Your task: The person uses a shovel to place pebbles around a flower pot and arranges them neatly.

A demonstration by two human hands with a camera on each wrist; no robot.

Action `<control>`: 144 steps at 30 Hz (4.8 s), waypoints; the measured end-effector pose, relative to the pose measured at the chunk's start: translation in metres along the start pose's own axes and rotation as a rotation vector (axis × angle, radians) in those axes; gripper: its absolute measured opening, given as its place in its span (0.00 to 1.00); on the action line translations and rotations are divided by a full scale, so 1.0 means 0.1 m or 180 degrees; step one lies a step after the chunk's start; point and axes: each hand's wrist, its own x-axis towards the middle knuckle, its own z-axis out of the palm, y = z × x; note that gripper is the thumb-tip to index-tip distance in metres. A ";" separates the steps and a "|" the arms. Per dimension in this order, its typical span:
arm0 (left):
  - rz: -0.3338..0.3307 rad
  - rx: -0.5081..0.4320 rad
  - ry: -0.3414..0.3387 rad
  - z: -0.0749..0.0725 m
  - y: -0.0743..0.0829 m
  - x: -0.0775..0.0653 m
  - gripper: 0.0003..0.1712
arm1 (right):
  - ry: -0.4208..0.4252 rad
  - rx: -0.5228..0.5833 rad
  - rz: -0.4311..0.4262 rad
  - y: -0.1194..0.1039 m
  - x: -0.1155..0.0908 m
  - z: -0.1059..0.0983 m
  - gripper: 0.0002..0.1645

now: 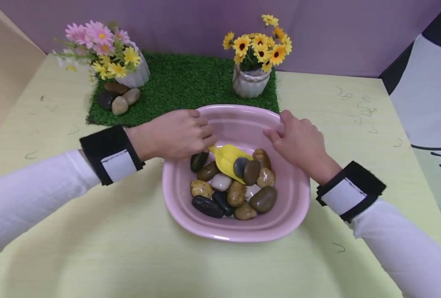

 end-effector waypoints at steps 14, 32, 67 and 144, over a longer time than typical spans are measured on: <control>0.0115 0.0103 0.0385 0.03 0.07 -0.01 0.16 | -0.0049 0.0004 0.0028 0.01 0.00 0.01 0.26; 0.0040 0.0325 0.1115 0.09 0.10 -0.09 0.12 | 0.0063 -0.0038 -0.0073 0.02 0.00 0.00 0.27; -0.0064 -0.0766 -0.0175 0.08 0.02 0.12 0.13 | 0.0074 0.0005 -0.0038 0.01 0.00 0.02 0.26; -0.0033 -0.1068 0.0080 0.12 0.23 0.26 0.26 | 0.0117 -0.0050 -0.0068 0.02 -0.01 0.02 0.26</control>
